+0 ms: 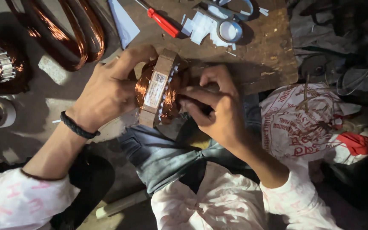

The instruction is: Inserting copper wire coils into a motor stator and organizing the windings.

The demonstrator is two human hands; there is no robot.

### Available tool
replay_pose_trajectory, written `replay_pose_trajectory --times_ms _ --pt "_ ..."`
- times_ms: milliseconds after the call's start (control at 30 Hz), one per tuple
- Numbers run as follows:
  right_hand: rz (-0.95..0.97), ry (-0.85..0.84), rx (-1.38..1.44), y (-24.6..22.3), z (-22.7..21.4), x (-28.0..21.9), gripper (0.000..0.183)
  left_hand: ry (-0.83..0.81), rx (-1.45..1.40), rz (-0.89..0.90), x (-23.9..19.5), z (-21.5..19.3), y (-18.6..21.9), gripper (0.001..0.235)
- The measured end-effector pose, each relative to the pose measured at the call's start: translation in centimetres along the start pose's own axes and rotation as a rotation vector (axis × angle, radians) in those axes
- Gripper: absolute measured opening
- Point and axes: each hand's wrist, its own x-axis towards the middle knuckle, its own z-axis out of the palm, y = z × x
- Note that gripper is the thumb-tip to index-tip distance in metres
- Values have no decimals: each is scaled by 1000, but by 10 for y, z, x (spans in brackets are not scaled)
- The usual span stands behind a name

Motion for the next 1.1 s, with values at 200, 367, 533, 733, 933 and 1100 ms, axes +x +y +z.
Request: replay_pose_trajectory --times_ms 200,367,533,733,933,1100 --pt "-242 53 -313 -5 -1 8 21 -54 115 -42 -8 7 -3 17" --pt "-355 61 -393 4 1 8 15 22 47 -66 -5 13 3 38" --pt "-403 119 -409 4 8 5 15 106 -46 -147 -8 25 -3 26" --pt "-259 205 -262 7 17 -4 16 135 -113 -58 -7 21 -9 37" --pt "-292 139 -260 11 8 -1 21 58 46 81 1 9 -13 32" --pt "-131 27 -43 17 6 -1 24 -109 204 74 -7 8 -18 23"
